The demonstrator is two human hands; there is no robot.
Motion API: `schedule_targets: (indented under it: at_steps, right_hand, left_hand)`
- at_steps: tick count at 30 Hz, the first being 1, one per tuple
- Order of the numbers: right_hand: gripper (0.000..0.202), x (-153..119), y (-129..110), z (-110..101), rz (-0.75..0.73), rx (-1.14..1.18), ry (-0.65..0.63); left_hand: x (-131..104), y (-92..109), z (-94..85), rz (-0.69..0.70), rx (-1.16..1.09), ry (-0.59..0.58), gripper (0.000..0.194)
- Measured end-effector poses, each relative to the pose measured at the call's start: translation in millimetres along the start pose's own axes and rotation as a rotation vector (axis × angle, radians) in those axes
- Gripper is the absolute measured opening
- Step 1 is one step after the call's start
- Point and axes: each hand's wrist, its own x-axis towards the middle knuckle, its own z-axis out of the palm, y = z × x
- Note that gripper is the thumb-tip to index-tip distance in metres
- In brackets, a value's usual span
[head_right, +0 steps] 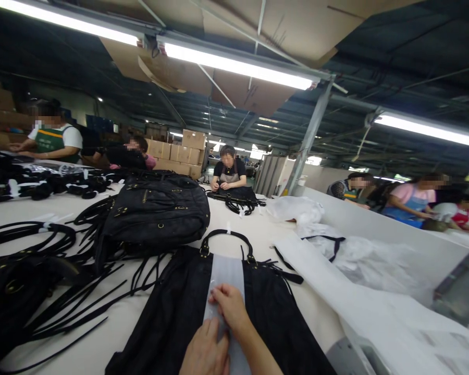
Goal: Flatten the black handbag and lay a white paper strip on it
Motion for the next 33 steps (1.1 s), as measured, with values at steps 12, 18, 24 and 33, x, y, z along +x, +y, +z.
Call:
schedule_targets:
  at_steps: [12, 18, 24, 33]
  right_hand:
    - [0.034, 4, 2, 2, -0.012, -0.077, -0.006]
    - [0.035, 9, 7, 2, -0.053, -0.149, -0.006]
    - [0.027, 15, 10, 2, -0.236, -0.317, 0.097]
    - [0.017, 34, 17, -2, -0.392, -0.538, 0.323]
  left_hand:
    - [1, 7, -9.5, -0.076, -0.006, -0.079, 0.041]
    - [-1, 14, -38.2, -0.182, -0.04, -0.174, 0.054]
    - [3, 14, -52.0, -0.151, -0.084, -0.225, 0.057]
    - [1, 11, -40.5, -0.155, -0.063, -0.185, 0.05]
